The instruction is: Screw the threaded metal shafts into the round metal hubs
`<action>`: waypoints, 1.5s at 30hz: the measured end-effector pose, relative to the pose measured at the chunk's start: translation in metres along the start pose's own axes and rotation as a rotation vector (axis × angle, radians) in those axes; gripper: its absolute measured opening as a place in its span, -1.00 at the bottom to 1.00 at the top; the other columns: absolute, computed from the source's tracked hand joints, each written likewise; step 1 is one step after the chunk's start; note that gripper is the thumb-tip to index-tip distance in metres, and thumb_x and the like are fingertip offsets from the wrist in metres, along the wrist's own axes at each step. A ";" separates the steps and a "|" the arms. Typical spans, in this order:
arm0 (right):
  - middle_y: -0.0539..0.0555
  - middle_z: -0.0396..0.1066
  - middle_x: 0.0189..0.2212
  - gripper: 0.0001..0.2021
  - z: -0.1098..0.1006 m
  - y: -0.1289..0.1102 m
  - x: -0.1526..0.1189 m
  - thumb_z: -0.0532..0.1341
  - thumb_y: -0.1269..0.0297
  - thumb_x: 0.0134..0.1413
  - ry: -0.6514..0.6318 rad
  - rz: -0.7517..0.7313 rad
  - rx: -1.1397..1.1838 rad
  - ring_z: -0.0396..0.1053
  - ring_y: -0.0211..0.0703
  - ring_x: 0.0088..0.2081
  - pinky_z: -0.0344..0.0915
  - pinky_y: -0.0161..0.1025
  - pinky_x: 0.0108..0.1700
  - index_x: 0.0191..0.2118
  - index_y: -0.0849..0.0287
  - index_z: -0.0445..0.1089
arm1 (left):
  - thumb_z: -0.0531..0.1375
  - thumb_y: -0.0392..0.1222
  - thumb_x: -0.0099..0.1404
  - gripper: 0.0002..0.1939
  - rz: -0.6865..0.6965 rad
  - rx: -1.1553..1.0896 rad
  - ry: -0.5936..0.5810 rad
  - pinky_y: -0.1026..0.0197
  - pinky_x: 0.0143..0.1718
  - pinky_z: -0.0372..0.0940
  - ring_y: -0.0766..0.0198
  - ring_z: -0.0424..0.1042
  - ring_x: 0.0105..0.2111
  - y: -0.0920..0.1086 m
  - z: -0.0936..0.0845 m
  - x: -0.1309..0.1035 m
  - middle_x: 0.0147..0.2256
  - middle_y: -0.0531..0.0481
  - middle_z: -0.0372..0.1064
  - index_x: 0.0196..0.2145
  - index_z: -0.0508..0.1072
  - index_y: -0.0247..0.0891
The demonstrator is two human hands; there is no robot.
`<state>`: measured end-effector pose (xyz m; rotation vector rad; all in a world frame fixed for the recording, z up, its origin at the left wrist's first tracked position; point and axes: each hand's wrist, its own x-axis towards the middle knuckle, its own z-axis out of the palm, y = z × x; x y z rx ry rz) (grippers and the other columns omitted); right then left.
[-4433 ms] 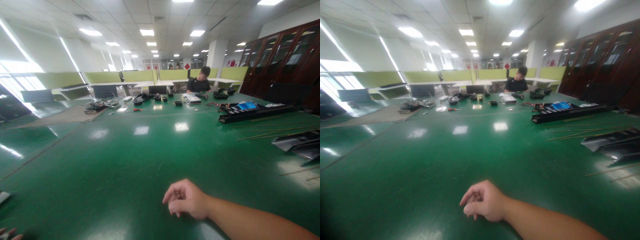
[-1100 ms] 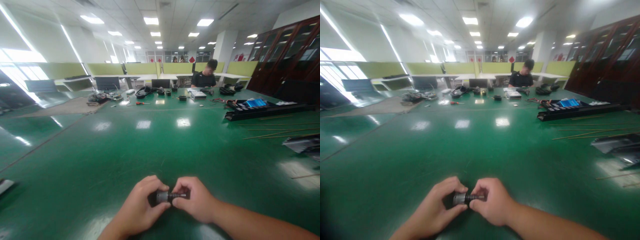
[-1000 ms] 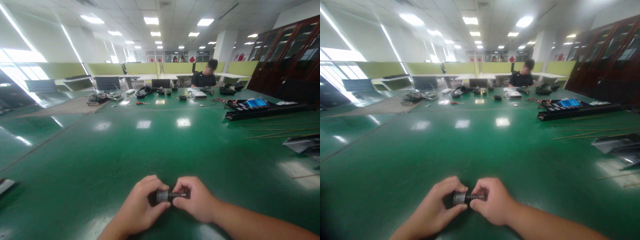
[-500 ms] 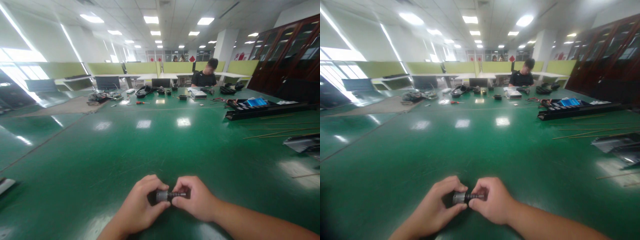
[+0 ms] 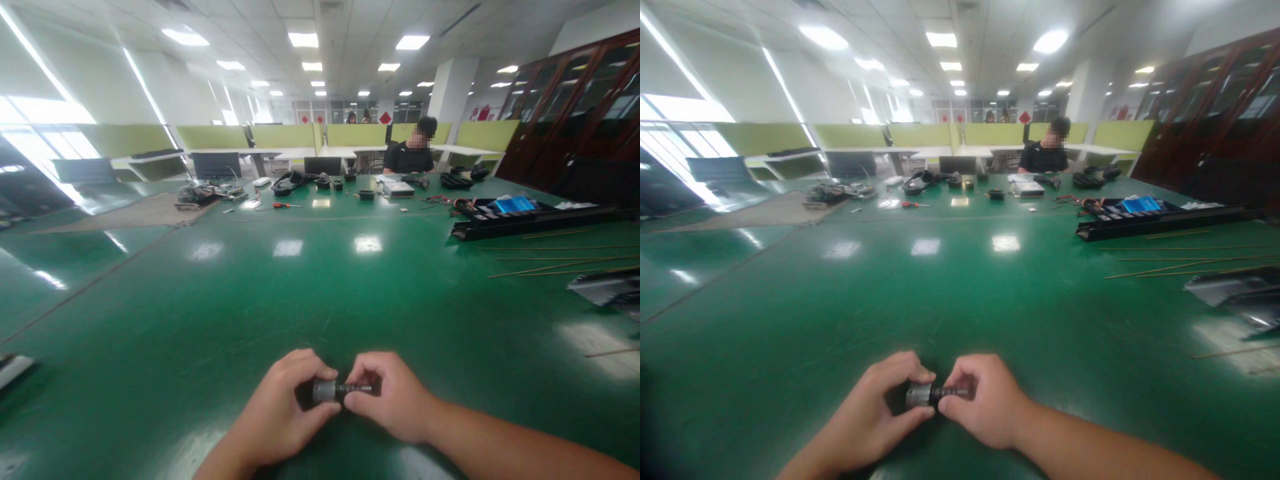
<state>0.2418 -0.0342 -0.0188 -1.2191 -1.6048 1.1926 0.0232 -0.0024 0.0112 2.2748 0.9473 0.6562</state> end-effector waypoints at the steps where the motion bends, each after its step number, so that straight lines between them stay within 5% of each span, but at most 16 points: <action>1: -0.07 0.36 -0.55 -0.93 0.000 0.000 0.000 0.36 0.38 -0.11 0.000 0.004 0.002 0.24 -0.26 -0.48 0.12 -0.34 -0.40 -0.46 0.20 0.46 | 0.33 -0.25 0.18 -0.84 -0.002 0.001 0.003 0.20 -0.24 0.18 0.20 0.36 -0.30 0.000 0.000 0.000 -0.34 0.02 0.40 -0.24 0.49 -0.19; 45: -0.07 0.35 -0.56 -0.92 -0.001 -0.003 -0.001 0.35 0.36 -0.08 -0.001 0.044 0.032 0.24 -0.25 -0.50 0.11 -0.33 -0.42 -0.46 0.20 0.44 | 0.32 -0.20 0.21 -0.84 -0.004 0.010 0.002 0.19 -0.24 0.18 0.19 0.37 -0.29 -0.001 -0.002 -0.001 -0.33 0.02 0.41 -0.22 0.48 -0.18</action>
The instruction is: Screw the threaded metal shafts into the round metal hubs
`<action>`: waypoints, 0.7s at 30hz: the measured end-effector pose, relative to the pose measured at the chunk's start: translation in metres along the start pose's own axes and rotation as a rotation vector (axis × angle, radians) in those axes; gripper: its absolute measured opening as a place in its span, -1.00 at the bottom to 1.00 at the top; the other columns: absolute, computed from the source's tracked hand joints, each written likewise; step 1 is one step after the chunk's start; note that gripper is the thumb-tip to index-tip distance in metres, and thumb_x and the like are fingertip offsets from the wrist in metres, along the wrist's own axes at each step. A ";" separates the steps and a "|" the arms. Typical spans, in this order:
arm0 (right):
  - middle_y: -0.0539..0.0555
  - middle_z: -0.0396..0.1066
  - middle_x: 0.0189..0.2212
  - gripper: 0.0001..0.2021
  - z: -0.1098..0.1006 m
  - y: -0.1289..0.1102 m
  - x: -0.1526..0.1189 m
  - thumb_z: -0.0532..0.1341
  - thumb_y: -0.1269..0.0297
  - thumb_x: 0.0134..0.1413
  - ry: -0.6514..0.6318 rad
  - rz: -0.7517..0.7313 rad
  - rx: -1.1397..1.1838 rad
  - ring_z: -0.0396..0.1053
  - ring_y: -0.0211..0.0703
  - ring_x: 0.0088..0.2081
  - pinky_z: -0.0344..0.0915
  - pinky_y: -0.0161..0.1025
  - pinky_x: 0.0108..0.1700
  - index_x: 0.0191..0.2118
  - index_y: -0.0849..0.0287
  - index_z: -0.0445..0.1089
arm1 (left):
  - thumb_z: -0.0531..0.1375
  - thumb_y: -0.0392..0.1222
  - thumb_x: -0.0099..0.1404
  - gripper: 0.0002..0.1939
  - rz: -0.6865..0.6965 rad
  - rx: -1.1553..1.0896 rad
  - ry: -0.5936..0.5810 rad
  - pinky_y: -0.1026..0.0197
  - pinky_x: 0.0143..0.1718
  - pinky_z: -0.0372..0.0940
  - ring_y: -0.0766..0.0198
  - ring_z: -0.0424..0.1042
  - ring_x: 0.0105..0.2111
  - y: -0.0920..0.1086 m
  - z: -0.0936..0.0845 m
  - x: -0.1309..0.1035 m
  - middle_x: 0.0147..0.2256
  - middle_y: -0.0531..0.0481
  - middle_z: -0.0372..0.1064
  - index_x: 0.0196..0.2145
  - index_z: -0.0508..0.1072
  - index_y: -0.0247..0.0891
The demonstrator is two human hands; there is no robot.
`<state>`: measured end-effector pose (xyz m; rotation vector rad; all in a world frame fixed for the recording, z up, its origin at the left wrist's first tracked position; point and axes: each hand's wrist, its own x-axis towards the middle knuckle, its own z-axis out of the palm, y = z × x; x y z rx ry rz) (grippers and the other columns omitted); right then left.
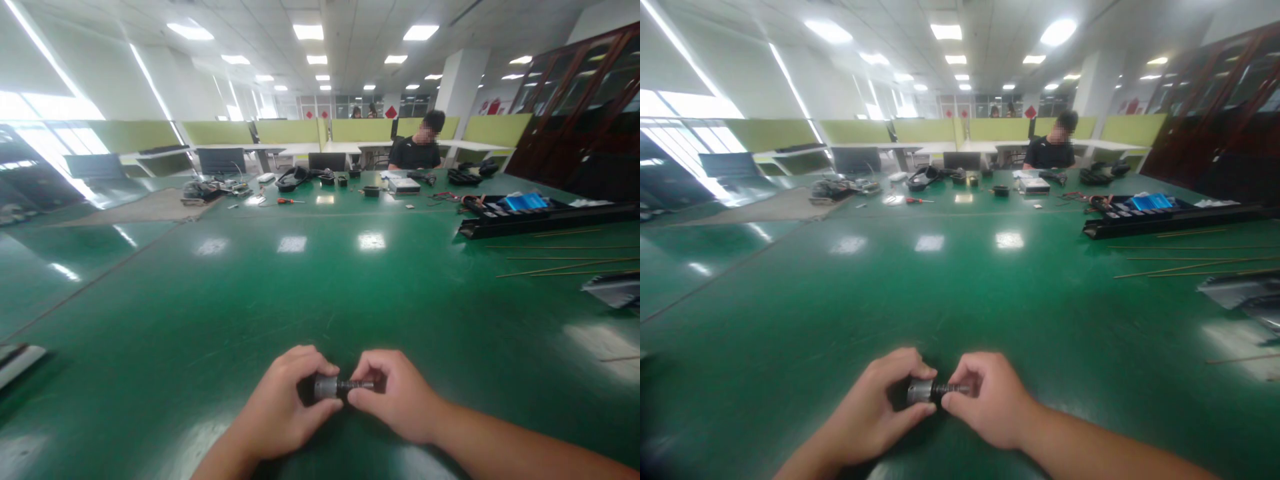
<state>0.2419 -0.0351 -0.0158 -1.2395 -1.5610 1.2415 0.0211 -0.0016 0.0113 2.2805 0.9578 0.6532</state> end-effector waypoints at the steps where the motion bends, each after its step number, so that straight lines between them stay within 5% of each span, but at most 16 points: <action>1: -0.07 0.34 -0.57 -0.92 0.000 0.000 0.000 0.35 0.36 -0.09 0.002 -0.002 -0.002 0.24 -0.25 -0.50 0.11 -0.33 -0.42 -0.46 0.20 0.44 | 0.32 -0.20 0.21 -0.83 0.002 0.000 -0.001 0.19 -0.24 0.18 0.19 0.37 -0.29 0.000 0.000 0.000 -0.33 0.02 0.41 -0.22 0.48 -0.18; 21: -0.05 0.35 -0.56 -0.90 0.001 0.002 0.000 0.34 0.32 -0.06 0.010 0.021 -0.003 0.25 -0.23 -0.49 0.12 -0.31 -0.41 -0.45 0.20 0.43 | 0.34 -0.22 0.18 -0.81 -0.002 -0.016 0.029 0.20 -0.25 0.18 0.20 0.38 -0.29 0.001 0.000 0.000 -0.33 0.04 0.42 -0.22 0.48 -0.16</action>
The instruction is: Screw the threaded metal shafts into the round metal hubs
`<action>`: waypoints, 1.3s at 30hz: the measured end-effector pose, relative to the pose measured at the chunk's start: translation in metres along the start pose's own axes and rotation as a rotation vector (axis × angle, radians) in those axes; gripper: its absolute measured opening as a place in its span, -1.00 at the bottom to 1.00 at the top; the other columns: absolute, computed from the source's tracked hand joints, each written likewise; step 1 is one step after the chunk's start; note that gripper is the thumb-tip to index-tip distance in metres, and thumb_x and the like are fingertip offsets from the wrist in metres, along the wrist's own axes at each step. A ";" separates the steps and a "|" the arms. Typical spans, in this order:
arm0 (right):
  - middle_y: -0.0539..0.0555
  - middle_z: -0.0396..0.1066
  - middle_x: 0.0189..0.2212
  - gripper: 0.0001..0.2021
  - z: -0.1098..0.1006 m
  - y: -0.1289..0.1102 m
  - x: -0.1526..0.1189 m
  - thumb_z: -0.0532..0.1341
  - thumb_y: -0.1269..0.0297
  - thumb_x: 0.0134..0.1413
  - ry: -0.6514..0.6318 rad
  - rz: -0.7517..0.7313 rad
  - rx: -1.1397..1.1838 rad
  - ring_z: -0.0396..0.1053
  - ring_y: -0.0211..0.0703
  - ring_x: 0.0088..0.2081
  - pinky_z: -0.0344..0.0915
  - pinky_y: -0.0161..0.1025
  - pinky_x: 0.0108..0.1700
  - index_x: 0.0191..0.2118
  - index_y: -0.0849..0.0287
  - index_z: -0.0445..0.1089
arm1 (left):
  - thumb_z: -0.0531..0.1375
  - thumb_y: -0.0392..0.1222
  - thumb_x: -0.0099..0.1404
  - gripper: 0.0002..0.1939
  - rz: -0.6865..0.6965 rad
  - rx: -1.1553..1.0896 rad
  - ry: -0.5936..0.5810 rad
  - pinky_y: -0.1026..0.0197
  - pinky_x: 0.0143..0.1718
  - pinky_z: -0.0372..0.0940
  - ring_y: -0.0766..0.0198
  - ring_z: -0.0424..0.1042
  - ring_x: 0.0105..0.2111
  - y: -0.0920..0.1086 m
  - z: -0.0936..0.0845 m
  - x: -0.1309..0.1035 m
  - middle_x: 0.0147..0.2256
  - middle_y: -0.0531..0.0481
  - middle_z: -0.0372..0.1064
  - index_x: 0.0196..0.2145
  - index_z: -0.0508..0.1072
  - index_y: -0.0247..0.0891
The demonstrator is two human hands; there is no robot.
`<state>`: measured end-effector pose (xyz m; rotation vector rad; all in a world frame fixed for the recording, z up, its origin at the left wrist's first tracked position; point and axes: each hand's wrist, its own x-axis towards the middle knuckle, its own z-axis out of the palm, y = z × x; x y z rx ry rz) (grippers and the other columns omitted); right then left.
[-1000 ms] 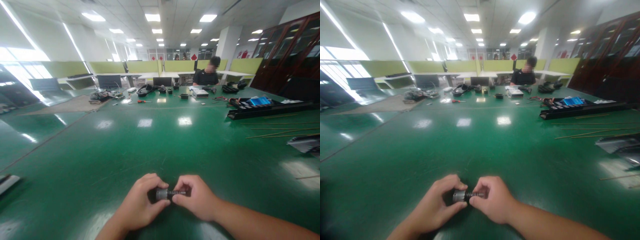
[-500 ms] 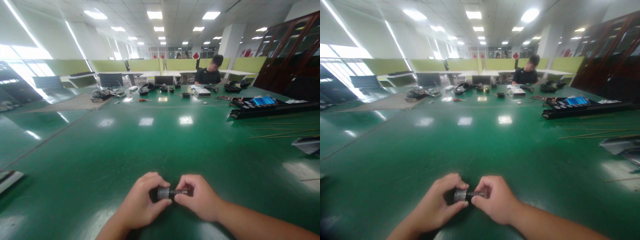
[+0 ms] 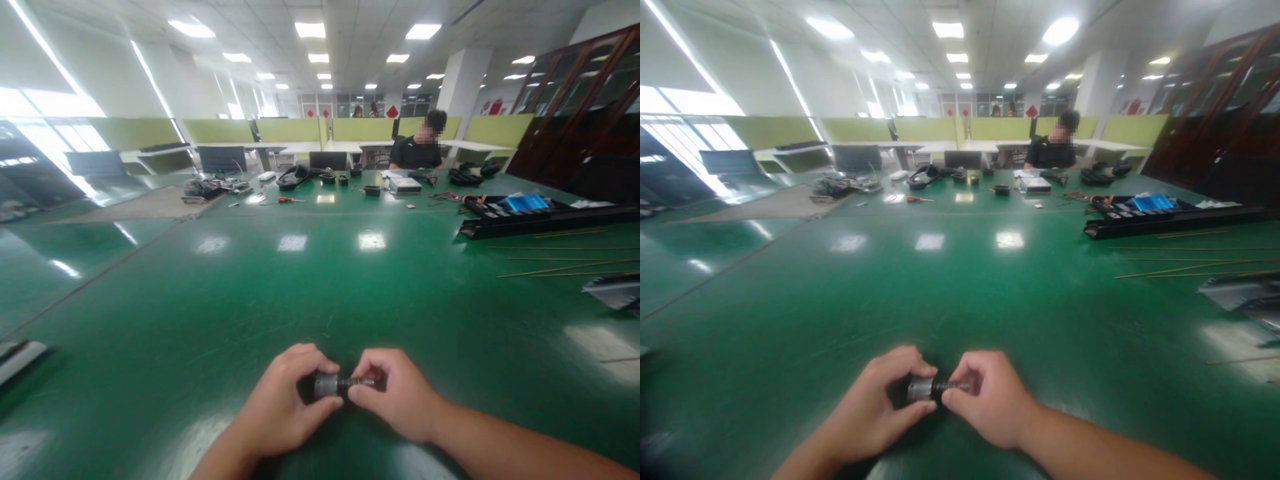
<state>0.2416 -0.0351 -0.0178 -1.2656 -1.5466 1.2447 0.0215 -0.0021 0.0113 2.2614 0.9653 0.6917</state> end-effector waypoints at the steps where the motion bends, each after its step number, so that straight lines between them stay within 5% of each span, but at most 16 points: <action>1: -0.06 0.34 -0.56 -0.90 0.000 0.000 0.000 0.34 0.32 -0.06 -0.001 -0.001 0.006 0.25 -0.24 -0.49 0.12 -0.31 -0.41 -0.44 0.20 0.43 | 0.34 -0.22 0.18 -0.81 0.003 0.001 0.001 0.20 -0.25 0.18 0.20 0.38 -0.29 0.000 0.000 0.000 -0.33 0.04 0.42 -0.22 0.48 -0.16; 39: -0.08 0.31 -0.56 -0.89 -0.002 0.000 0.000 0.31 0.31 0.02 -0.005 0.021 0.090 0.20 -0.28 -0.51 0.08 -0.33 -0.44 -0.41 0.19 0.39 | 0.30 -0.20 0.24 -0.85 0.057 0.047 0.049 0.20 -0.28 0.25 0.21 0.42 -0.32 0.002 -0.006 0.002 -0.34 0.01 0.45 -0.21 0.48 -0.20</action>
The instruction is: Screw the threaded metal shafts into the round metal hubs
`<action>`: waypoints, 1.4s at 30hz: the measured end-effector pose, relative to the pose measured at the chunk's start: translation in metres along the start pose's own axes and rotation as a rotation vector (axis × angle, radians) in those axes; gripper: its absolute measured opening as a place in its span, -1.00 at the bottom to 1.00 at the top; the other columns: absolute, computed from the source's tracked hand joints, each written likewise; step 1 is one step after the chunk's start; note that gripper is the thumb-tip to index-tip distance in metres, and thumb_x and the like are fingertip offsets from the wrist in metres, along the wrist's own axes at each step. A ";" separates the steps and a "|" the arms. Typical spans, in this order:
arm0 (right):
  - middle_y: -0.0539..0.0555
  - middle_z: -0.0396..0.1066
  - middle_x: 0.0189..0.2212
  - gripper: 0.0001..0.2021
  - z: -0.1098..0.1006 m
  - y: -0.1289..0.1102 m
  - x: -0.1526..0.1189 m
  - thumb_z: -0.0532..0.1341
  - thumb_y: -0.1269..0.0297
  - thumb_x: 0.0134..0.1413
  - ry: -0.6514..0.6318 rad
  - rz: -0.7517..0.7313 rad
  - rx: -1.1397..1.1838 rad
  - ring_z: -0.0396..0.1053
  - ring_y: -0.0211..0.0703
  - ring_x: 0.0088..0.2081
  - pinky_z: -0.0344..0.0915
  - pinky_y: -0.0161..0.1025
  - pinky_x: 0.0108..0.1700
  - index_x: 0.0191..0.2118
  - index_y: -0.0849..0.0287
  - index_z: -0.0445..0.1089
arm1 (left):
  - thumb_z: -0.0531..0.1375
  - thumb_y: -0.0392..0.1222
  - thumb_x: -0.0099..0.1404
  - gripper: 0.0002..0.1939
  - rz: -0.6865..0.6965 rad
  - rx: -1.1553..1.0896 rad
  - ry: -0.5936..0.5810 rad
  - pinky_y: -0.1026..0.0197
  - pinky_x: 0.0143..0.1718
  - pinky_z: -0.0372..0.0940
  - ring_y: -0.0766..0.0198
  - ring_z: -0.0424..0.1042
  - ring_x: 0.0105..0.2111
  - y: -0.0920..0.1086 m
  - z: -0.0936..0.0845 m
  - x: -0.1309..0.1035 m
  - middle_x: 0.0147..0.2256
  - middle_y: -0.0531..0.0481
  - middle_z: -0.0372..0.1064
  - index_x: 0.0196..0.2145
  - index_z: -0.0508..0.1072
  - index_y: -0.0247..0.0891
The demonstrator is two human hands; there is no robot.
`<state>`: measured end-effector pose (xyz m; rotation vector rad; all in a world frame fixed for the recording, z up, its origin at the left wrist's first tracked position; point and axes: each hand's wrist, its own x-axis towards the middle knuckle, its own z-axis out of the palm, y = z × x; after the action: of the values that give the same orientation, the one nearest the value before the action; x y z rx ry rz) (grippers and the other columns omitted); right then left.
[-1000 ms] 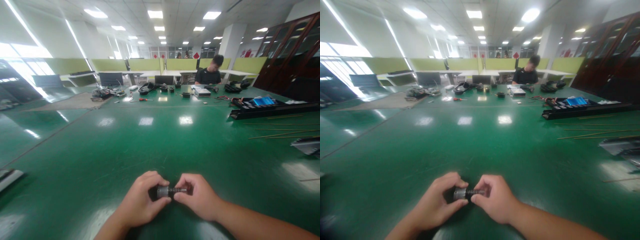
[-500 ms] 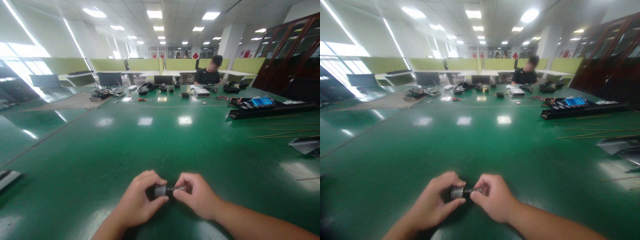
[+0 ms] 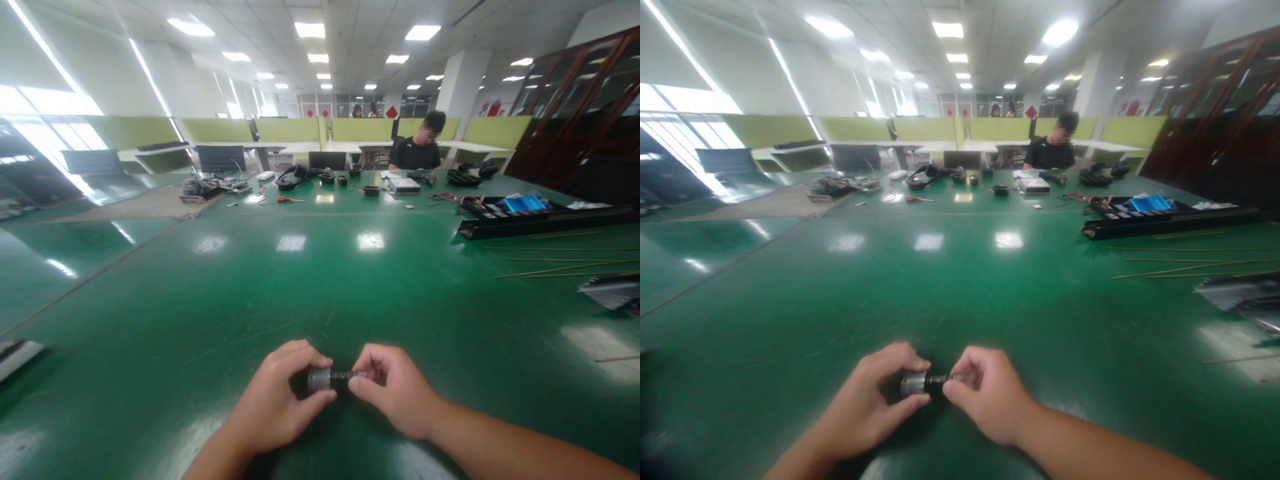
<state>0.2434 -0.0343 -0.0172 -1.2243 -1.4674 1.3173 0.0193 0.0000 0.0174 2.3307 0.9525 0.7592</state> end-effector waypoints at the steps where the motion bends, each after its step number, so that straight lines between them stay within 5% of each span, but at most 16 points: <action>1: -0.09 0.31 -0.56 -0.89 0.000 0.001 0.000 0.31 0.31 0.02 0.001 -0.002 -0.001 0.20 -0.29 -0.51 0.08 -0.33 -0.44 -0.41 0.19 0.39 | 0.30 -0.20 0.24 -0.85 -0.001 0.001 0.001 0.20 -0.28 0.25 0.21 0.42 -0.32 0.000 0.000 0.000 -0.34 0.01 0.45 -0.21 0.48 -0.19; 42: -0.10 0.27 -0.57 -0.81 0.000 0.007 0.001 0.34 0.23 0.05 0.014 0.016 0.128 0.16 -0.30 -0.54 0.08 -0.33 -0.46 -0.39 0.19 0.33 | 0.30 -0.16 0.26 -0.84 -0.024 -0.008 0.029 0.24 -0.30 0.28 0.24 0.45 -0.35 -0.002 -0.010 0.001 -0.35 0.01 0.46 -0.20 0.51 -0.22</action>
<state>0.2437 -0.0331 -0.0239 -1.1614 -1.3446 1.3886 0.0125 0.0043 0.0233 2.3029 0.9860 0.7881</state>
